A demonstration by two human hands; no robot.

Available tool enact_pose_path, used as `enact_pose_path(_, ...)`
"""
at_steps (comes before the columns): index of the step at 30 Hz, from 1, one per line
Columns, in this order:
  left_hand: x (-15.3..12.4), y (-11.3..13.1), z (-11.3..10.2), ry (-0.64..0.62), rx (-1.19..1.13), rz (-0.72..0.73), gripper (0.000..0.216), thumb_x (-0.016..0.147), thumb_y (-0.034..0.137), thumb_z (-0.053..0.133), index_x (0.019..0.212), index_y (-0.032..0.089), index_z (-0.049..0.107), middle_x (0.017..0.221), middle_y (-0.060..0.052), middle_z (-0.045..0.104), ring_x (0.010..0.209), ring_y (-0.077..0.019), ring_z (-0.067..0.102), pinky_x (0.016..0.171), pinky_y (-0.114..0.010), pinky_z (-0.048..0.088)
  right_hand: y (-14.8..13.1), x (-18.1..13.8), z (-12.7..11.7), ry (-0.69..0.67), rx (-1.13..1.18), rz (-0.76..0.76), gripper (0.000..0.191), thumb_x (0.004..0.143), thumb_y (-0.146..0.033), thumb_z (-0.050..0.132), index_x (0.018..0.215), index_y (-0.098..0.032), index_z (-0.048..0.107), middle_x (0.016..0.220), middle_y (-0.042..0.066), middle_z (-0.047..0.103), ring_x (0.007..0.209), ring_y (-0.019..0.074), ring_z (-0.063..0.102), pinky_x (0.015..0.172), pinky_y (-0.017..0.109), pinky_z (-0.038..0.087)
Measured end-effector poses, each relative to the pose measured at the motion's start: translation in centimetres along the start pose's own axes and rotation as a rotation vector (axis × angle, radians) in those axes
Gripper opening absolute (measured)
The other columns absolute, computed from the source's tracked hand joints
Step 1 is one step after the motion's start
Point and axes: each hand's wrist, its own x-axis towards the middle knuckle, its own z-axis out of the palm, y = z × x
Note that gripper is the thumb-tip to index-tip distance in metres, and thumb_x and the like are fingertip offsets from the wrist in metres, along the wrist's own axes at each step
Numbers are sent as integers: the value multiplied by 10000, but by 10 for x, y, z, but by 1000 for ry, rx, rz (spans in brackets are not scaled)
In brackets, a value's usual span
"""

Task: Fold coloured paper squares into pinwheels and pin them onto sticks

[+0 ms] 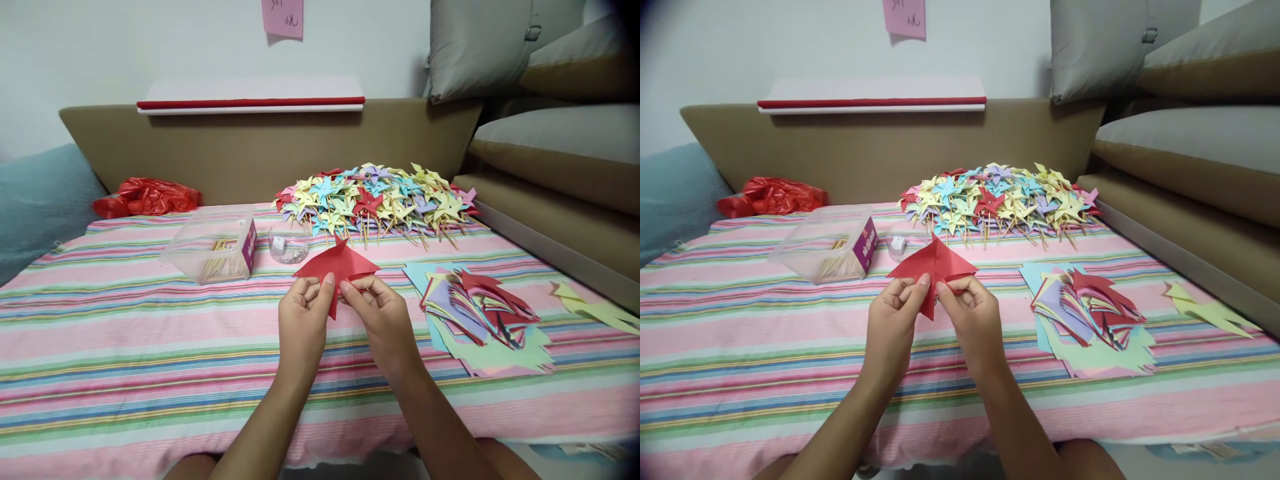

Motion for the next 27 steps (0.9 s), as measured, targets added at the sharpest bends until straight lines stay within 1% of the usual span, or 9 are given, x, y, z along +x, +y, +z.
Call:
enact_pose_path(5,-3,-3,5,15,46,29,296,819,414,764,769,162,617,663,16,656,634,-106,558,606,-212,447,1,1,-4,-17,-7,1,274,745,-403,852,784,-200,672,798,23,740,804,194,681,750,308,525)
enact_pose_path(10,-2,-2,4,14,81,51,277,838,387,753,760,165,606,628,22,632,619,-104,537,581,-206,436,0,1,-5,-30,-14,17,271,745,-401,848,772,-195,674,776,24,728,793,193,675,740,302,521)
enact_pose_path(15,-2,1,4,-11,84,89,264,837,361,752,731,167,608,594,24,613,610,-115,562,578,-210,448,1,1,-4,-21,-6,16,273,750,-405,844,778,-192,676,747,19,724,755,177,661,710,289,513)
enact_pose_path(19,-2,1,4,-28,77,82,268,837,344,757,718,165,597,603,23,620,604,-106,550,572,-201,444,1,2,-5,-20,10,11,266,760,-400,841,774,-193,674,745,12,721,765,173,665,723,286,513)
enact_pose_path(23,-2,-2,4,-55,35,67,238,834,305,772,754,162,600,600,45,587,604,-88,548,592,-183,445,2,1,-5,-13,18,6,263,762,-392,842,756,-194,669,720,4,713,769,173,674,741,288,518)
enact_pose_path(27,-1,-4,3,-55,-9,39,244,820,296,793,787,163,590,610,59,566,610,-78,556,601,-172,444,2,1,-4,-6,18,4,269,749,-390,850,756,-192,667,725,10,720,756,170,675,717,280,519)
